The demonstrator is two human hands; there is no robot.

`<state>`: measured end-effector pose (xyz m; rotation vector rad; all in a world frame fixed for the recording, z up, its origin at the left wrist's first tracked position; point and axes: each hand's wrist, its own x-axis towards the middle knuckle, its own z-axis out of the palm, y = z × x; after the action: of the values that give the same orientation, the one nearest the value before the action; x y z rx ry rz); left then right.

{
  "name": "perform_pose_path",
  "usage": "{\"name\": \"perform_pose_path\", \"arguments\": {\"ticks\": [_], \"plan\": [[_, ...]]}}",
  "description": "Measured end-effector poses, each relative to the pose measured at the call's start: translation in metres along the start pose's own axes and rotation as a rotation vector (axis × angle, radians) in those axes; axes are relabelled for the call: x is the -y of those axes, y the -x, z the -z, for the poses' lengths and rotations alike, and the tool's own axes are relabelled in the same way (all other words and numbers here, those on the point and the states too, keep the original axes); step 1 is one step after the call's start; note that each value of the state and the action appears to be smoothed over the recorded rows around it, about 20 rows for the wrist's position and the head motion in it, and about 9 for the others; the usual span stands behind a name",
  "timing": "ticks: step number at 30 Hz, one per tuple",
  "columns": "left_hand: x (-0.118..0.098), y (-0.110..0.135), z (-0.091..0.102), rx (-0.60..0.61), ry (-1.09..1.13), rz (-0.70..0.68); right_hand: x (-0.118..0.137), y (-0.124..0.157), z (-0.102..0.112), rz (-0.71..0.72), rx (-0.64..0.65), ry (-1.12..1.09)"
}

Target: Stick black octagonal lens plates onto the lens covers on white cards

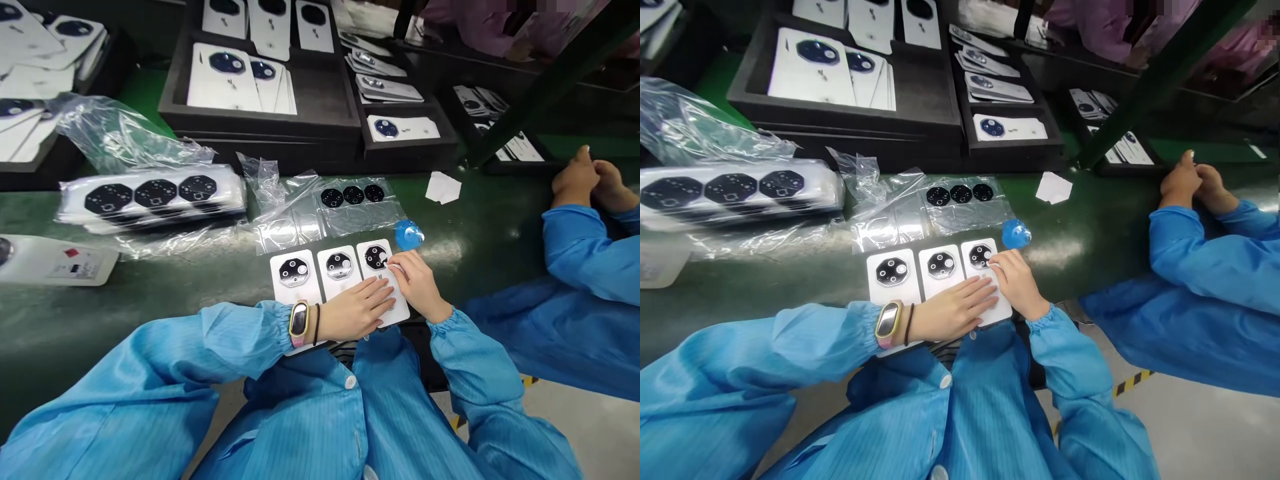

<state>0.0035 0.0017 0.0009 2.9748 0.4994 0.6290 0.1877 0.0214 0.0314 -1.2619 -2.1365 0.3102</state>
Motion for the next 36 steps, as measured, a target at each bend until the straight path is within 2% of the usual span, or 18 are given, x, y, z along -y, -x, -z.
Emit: {"name": "perform_pose_path", "arguments": {"ticks": [7,16,27,36], "plan": [[0.002,0.001,-0.004,-0.004,0.043,0.020,-0.001,-0.004,-0.013,0.140,0.053,0.198],[0.003,0.001,-0.004,-0.027,0.042,0.028,0.003,-0.006,-0.012,0.251,0.128,0.381],[0.002,0.001,-0.005,-0.068,0.027,0.041,0.001,-0.012,-0.006,0.380,0.119,0.378],[0.003,0.002,-0.006,-0.087,0.048,0.065,0.000,-0.015,-0.003,0.361,0.156,0.341]]}}
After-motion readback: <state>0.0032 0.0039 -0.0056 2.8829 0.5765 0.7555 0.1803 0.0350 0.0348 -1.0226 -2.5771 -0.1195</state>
